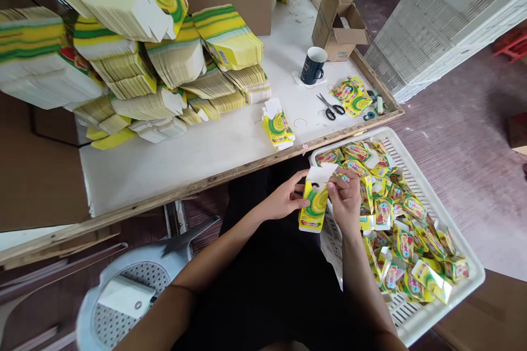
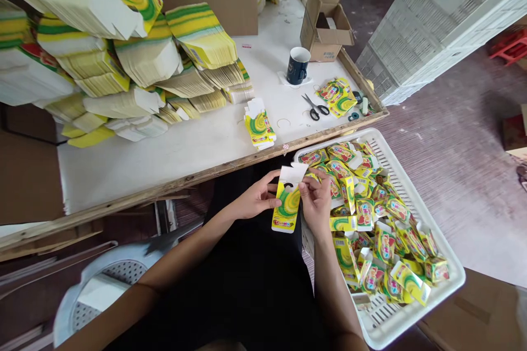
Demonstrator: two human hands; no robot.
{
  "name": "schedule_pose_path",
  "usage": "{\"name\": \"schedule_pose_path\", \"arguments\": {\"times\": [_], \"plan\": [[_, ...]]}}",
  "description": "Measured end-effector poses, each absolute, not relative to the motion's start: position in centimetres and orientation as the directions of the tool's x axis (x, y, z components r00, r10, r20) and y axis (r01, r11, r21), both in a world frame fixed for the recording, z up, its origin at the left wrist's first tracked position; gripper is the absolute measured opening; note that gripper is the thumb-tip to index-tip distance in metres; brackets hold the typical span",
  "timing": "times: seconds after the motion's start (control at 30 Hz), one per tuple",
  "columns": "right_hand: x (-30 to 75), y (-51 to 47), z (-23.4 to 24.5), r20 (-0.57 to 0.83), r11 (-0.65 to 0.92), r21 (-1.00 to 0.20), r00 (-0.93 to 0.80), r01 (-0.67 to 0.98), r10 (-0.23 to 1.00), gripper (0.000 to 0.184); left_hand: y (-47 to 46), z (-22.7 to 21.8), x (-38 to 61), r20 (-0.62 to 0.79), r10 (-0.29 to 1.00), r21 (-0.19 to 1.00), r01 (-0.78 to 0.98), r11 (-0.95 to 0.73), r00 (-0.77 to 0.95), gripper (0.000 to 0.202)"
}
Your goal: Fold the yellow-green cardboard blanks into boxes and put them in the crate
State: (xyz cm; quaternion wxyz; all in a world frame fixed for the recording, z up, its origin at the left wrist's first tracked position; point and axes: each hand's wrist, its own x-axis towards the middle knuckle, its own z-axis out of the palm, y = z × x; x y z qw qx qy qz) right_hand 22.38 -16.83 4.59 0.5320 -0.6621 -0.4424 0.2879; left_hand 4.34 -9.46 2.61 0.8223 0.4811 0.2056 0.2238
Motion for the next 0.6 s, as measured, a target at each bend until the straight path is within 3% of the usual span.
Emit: {"name": "schedule_pose_path", "arguments": {"times": [0.1,0.17,0.3,0.47,0.6], "plan": [[22.7,-16.9,4.6,0.068,-0.062,-0.966,0.483,0.250,0.873,0.039,-9.4,2.8,4.3,-0.092,0.644,0.936,-0.154,0.315,0.759,0.057],[23.1,-17.0,4.9,-0.004,-0.114,-0.961,0.399,0.253,0.917,0.040,-9.5,3.0,4.3,-0.061,0.703,0.966,-0.137,0.221,0.708,0.047],[23.3,-16.9,5.4,-0.163,-0.212,-0.939,0.190,0.271,0.968,0.049,-9.7,3.2,4.3,-0.012,0.720,0.988,-0.101,0.114,0.694,0.044],[22.4,-16.5,5.3,-0.118,-0.226,-0.890,0.279,0.396,0.953,0.038,-9.9,2.9,4.5,-0.006,0.667,0.978,-0.135,0.159,0.745,0.047],[21.7,-16.4,5.5,-0.063,-0.230,-0.840,0.332,0.491,0.941,0.036,-9.6,2.8,4.5,-0.066,0.697,0.952,-0.164,0.259,0.714,0.051]]}}
